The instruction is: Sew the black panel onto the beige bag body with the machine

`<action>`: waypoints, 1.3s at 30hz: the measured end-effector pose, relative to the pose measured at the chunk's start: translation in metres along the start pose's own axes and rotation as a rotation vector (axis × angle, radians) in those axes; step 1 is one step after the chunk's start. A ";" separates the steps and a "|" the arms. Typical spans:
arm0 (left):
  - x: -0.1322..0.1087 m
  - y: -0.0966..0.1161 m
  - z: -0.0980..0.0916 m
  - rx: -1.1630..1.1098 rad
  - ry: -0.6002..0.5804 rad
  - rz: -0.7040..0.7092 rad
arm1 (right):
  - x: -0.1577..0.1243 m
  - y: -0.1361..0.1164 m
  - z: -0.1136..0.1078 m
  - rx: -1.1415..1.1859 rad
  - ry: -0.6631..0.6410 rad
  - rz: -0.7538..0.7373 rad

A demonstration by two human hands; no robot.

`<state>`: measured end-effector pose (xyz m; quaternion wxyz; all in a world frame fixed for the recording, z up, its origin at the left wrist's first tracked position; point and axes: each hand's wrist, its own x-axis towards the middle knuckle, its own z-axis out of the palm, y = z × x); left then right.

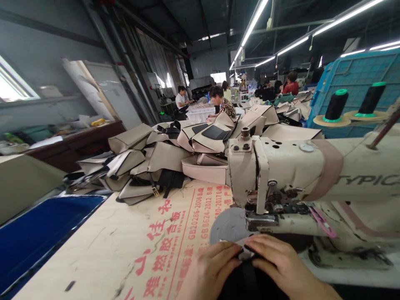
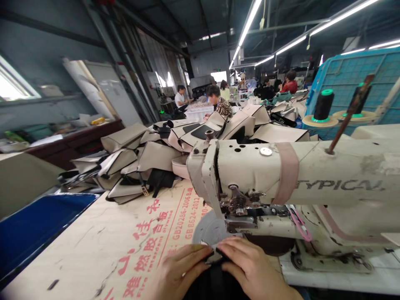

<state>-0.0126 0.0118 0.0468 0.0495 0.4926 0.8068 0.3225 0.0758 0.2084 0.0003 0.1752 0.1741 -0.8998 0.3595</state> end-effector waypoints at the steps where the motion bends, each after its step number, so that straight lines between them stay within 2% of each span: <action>1: 0.000 0.001 0.000 0.004 -0.017 0.006 | 0.002 -0.001 -0.003 0.003 -0.017 -0.006; 8: 0.002 0.006 -0.007 0.106 -0.182 0.081 | 0.006 -0.003 -0.009 0.061 -0.188 -0.064; 12: 0.001 0.005 -0.010 0.137 -0.265 0.185 | 0.009 -0.004 -0.013 0.116 -0.233 -0.093; 15: 0.003 0.004 -0.011 0.120 -0.299 0.193 | 0.012 -0.006 -0.016 0.139 -0.258 -0.105; 21: 0.008 0.008 -0.009 0.051 -0.288 0.130 | 0.013 -0.006 -0.018 0.190 -0.237 -0.095; 24: 0.007 0.008 -0.002 0.021 -0.164 -0.045 | 0.012 -0.003 -0.016 0.207 -0.203 -0.069; 26: 0.006 0.007 0.001 -0.009 -0.102 -0.110 | 0.012 -0.002 -0.014 0.214 -0.183 -0.056; 30: 0.008 0.008 -0.003 -0.034 -0.159 -0.040 | 0.013 -0.001 -0.011 0.237 -0.170 -0.051; 35: 0.006 0.015 -0.015 0.159 -0.304 0.137 | 0.013 0.001 -0.008 0.249 -0.186 -0.016; 39: 0.004 0.019 -0.015 0.294 -0.313 0.118 | 0.012 0.003 -0.005 0.220 -0.124 0.049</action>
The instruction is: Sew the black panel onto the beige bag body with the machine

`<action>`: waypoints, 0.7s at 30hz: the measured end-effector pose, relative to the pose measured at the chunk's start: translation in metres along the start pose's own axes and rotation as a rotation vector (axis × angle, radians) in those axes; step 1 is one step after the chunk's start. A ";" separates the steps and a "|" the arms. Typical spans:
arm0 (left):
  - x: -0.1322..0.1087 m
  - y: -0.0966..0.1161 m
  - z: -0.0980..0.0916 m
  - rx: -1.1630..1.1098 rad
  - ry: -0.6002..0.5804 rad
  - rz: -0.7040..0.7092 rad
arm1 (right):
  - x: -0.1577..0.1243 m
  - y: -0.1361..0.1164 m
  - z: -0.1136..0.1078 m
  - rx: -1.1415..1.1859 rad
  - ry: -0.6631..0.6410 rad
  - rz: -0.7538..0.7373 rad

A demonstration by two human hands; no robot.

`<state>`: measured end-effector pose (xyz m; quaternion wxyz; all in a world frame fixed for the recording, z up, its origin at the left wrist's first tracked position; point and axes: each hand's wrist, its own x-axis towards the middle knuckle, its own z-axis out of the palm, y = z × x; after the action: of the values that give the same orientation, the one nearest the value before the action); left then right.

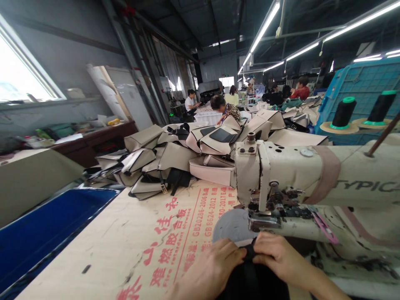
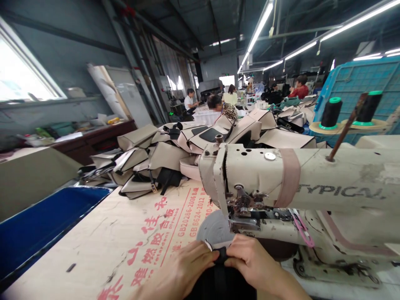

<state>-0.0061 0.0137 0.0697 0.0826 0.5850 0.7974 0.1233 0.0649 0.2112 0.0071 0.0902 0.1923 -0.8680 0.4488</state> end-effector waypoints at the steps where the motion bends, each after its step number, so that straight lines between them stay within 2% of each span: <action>1: 0.001 0.000 0.001 0.011 0.001 -0.009 | 0.000 0.000 0.001 0.002 0.017 0.014; 6: 0.007 -0.003 0.001 -0.039 0.052 -0.029 | -0.001 0.000 0.001 0.026 0.151 0.109; 12: 0.011 -0.006 -0.004 -0.098 0.045 -0.086 | 0.004 -0.005 -0.004 -0.072 0.007 -0.033; 16: 0.012 -0.006 -0.001 -0.154 0.065 -0.110 | 0.005 -0.009 -0.004 -0.083 0.025 0.015; 21: 0.016 -0.007 0.003 -0.273 0.111 -0.183 | 0.008 -0.017 -0.005 0.049 0.042 0.101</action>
<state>-0.0162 0.0270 0.0655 0.1281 0.4857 0.8264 0.2544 0.0645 0.2045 0.0253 0.0810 0.1407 -0.8633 0.4779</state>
